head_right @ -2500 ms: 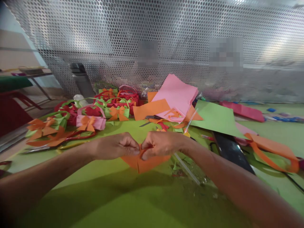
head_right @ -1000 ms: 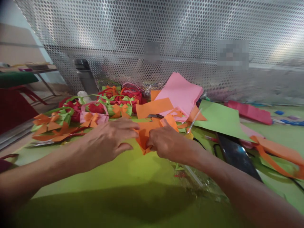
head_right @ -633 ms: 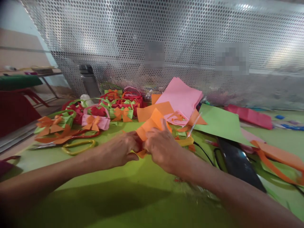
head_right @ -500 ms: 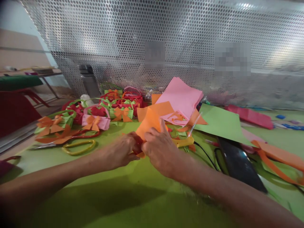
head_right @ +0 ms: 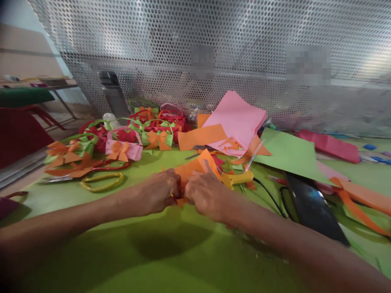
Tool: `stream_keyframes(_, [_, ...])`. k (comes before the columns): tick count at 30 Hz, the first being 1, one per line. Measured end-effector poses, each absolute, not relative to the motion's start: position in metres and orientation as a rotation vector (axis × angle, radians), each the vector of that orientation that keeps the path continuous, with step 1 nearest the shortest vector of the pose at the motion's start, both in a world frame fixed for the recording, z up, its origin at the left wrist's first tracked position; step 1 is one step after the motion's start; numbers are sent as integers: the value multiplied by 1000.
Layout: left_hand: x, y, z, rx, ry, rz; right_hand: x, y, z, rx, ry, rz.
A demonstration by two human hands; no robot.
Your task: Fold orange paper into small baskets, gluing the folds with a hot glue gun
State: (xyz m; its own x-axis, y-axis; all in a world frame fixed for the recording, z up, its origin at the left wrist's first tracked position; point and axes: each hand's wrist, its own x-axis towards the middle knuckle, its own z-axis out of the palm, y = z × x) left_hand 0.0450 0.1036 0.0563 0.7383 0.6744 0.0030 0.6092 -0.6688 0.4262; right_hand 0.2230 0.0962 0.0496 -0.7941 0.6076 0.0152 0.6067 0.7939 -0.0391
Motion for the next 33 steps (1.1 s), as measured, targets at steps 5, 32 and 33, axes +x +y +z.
stream_keyframes(5, [42, 108, 55, 2603, 999, 60, 229, 100, 40, -969, -2931, 47])
stream_keyframes(32, [39, 113, 62, 2441, 724, 112, 209, 92, 65, -1253, -2980, 243])
stream_keyframes(33, [41, 112, 63, 2431, 733, 112, 209, 92, 65, -1253, -2977, 240])
